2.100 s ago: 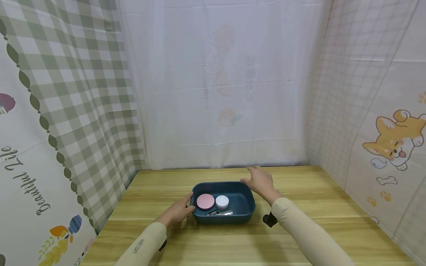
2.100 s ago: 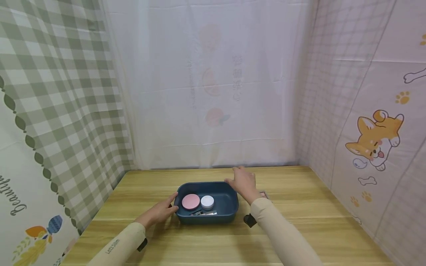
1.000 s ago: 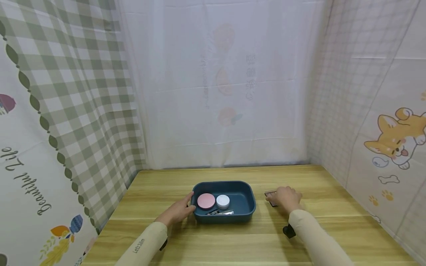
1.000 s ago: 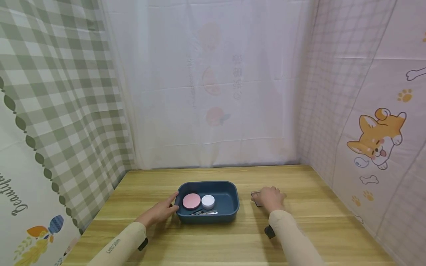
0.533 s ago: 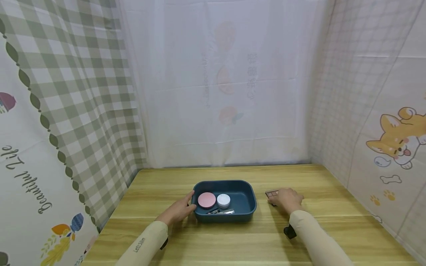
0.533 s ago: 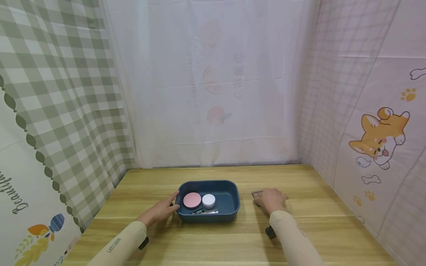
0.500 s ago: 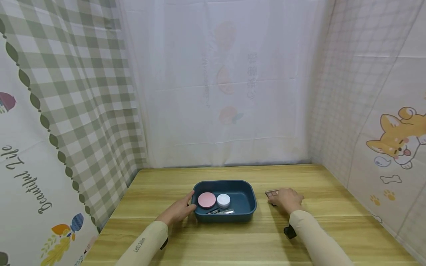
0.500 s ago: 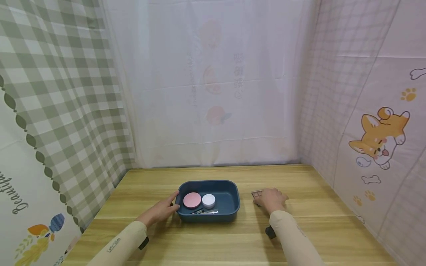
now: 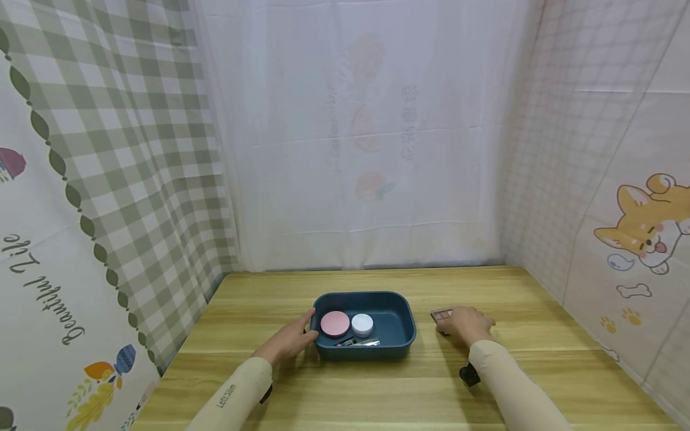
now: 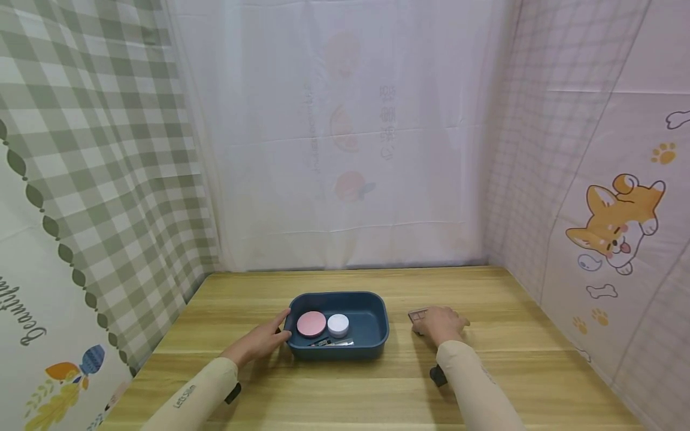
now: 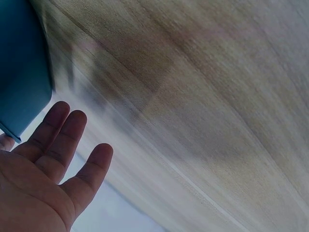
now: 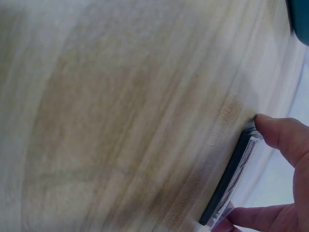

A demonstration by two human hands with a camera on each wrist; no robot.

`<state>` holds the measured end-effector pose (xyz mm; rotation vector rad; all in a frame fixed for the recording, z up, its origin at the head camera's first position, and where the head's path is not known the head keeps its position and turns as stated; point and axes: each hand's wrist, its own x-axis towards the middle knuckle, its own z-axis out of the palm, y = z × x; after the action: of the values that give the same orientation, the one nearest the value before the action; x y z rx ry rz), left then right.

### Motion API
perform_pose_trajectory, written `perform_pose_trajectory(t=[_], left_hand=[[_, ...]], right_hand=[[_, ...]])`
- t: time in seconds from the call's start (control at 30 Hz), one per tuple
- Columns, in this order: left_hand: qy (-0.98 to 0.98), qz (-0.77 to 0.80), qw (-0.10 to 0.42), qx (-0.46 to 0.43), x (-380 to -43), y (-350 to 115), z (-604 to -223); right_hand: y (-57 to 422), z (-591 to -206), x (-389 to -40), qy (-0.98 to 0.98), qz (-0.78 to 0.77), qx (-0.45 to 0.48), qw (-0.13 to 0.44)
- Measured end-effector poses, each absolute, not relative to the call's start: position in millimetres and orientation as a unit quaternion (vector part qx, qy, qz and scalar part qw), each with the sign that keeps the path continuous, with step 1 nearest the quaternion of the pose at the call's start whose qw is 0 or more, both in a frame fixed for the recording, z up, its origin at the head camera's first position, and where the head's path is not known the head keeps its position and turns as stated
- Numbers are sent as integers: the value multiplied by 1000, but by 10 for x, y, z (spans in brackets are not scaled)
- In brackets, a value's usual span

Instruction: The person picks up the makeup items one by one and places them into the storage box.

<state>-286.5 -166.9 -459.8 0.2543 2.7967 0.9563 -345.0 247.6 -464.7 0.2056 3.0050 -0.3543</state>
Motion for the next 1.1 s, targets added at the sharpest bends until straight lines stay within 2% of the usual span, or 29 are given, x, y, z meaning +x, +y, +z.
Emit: perform_pose_trajectory(t=[0.37,1.1], left_hand=[[938,323,90,84,-2873,-1670,-4615],[936,323,107,90,-2881,-1712,-4629]], right_hand=[[2486,-4611,-3430,988,-128,64,60],[2409,-4363,-3513,990,-143,3,18]])
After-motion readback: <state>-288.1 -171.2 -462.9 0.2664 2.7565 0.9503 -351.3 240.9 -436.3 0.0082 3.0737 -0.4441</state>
